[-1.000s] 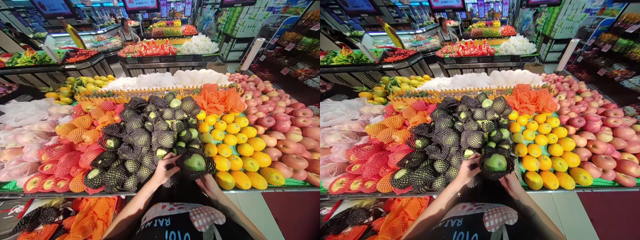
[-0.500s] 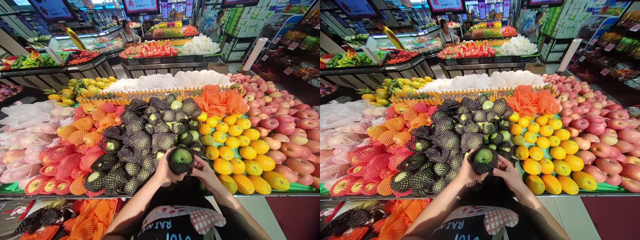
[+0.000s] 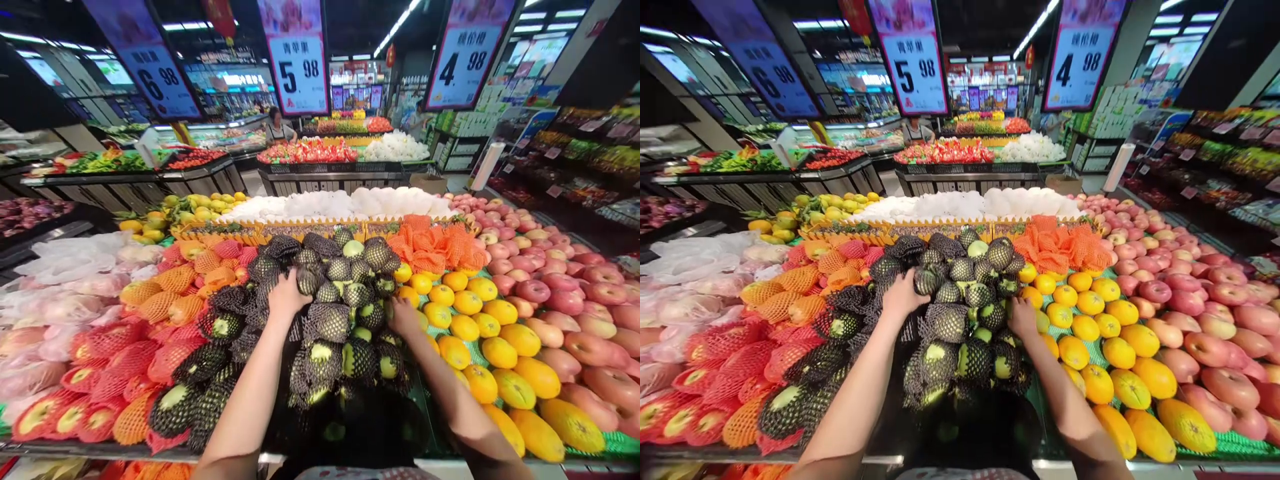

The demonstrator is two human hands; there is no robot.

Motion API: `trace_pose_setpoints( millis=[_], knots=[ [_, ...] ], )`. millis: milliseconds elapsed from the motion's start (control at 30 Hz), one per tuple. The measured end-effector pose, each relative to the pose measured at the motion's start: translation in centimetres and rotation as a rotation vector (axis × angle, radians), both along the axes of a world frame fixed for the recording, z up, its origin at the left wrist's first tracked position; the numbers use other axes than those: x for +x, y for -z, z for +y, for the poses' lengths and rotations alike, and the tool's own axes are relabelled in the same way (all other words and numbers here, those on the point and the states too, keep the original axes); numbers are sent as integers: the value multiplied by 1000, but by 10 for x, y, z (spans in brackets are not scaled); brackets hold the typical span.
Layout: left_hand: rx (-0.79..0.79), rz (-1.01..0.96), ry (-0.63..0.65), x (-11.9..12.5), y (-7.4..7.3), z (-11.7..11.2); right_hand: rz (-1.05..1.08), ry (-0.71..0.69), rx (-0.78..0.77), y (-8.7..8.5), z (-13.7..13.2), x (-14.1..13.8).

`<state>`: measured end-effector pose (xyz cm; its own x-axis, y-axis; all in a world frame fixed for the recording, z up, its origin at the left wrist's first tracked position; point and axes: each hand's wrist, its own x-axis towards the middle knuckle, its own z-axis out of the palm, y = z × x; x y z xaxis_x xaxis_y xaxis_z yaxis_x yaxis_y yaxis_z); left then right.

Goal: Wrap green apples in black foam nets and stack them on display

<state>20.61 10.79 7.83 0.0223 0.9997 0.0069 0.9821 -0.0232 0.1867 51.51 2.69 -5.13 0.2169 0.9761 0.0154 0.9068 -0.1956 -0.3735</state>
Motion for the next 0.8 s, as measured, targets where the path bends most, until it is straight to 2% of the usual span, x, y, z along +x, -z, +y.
trace_pose_setpoints(
  millis=[133, 300, 400, 500, 567, 667, 800],
  knots=[
    [-73, 25, 80, 7, 6, 10, -136, 10, -25, 15, 9, -13],
    [-65, -29, 118, 8, -2, 14, -175, -3, -9, 21, 16, -12],
    [29, -45, 125, 5, -10, -3, -135, 7, 15, 17, 14, -10],
    [165, -107, 152, 2, -19, -32, -54, 65, 53, 8, 5, -4],
    [237, -231, 175, 0, -24, -53, 30, 101, 78, 1, -3, 3],
    [271, -559, 255, -2, -22, -80, 201, 167, 120, -5, -15, 18],
    [102, -993, 361, -4, -3, -102, 506, 283, 187, -4, -29, 33]
  ],
)
